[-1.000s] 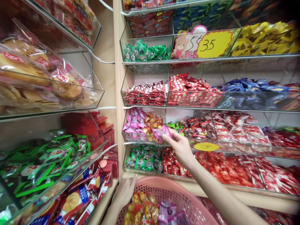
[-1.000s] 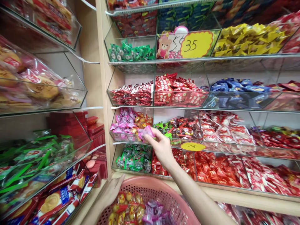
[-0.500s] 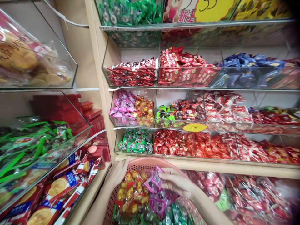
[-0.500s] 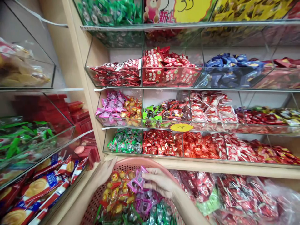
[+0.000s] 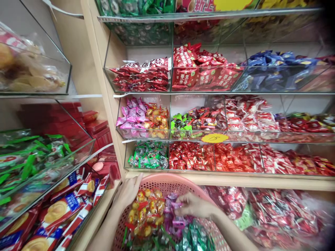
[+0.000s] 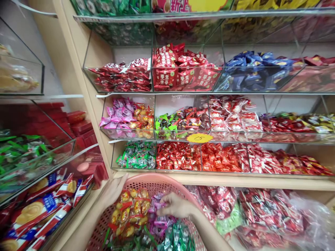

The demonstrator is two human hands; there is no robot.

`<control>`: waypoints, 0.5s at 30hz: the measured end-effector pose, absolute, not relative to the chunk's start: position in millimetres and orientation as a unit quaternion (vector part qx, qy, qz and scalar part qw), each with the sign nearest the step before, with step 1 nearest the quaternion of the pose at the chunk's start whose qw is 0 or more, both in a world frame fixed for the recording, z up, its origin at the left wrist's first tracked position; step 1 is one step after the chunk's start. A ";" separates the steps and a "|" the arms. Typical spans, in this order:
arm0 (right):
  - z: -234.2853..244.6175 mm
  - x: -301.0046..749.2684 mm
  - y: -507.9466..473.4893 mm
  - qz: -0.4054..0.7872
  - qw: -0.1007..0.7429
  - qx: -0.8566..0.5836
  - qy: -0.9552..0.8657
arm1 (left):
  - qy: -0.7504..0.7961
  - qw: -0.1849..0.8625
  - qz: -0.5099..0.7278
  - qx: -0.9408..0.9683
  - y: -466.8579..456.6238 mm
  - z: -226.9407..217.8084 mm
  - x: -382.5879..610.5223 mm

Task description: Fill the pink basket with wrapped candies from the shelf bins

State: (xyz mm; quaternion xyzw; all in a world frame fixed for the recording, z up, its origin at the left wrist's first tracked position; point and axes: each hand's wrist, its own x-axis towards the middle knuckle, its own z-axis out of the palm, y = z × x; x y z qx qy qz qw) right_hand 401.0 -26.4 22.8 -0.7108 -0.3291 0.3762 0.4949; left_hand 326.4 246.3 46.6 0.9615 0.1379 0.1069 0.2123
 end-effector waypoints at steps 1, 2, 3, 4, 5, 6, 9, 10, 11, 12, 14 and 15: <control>21.4 401.6 -26.3 0.376 0.485 -0.714 -0.336 | 0.139 0.215 0.106 0.961 246.0 46.9 326.3; 20.6 401.9 -25.8 0.375 0.478 -0.718 -0.339 | 0.140 0.220 0.106 0.960 245.8 47.2 326.2; 20.4 402.0 -25.3 0.373 0.473 -0.722 -0.341 | 0.139 0.227 0.105 0.958 245.6 47.4 326.2; 20.2 402.0 -24.6 0.367 0.470 -0.727 -0.342 | 0.138 0.234 0.105 0.957 245.5 47.5 326.1; 19.9 401.9 -23.9 0.358 0.467 -0.733 -0.341 | 0.137 0.240 0.105 0.955 245.5 47.4 325.9; 19.3 401.9 -23.3 0.345 0.463 -0.742 -0.341 | 0.139 0.242 0.106 0.955 245.5 47.2 325.8; 14.8 402.6 -22.8 0.280 0.436 -0.789 -0.331 | 0.153 0.241 0.104 0.953 245.3 46.7 325.0; 12.9 403.1 -23.0 0.245 0.424 -0.810 -0.321 | 0.155 0.246 0.103 0.951 245.0 46.9 324.8; 10.9 403.8 -23.4 0.207 0.411 -0.832 -0.311 | 0.156 0.253 0.103 0.949 244.7 47.4 324.5; 9.2 404.5 -23.8 0.171 0.396 -0.850 -0.301 | 0.154 0.261 0.103 0.948 244.3 48.1 324.4; 6.2 405.9 -24.8 0.123 0.365 -0.878 -0.285 | 0.149 0.268 0.105 0.946 243.5 49.8 324.2; 4.8 406.6 -25.2 0.112 0.349 -0.888 -0.278 | 0.148 0.266 0.105 0.947 243.3 50.4 324.2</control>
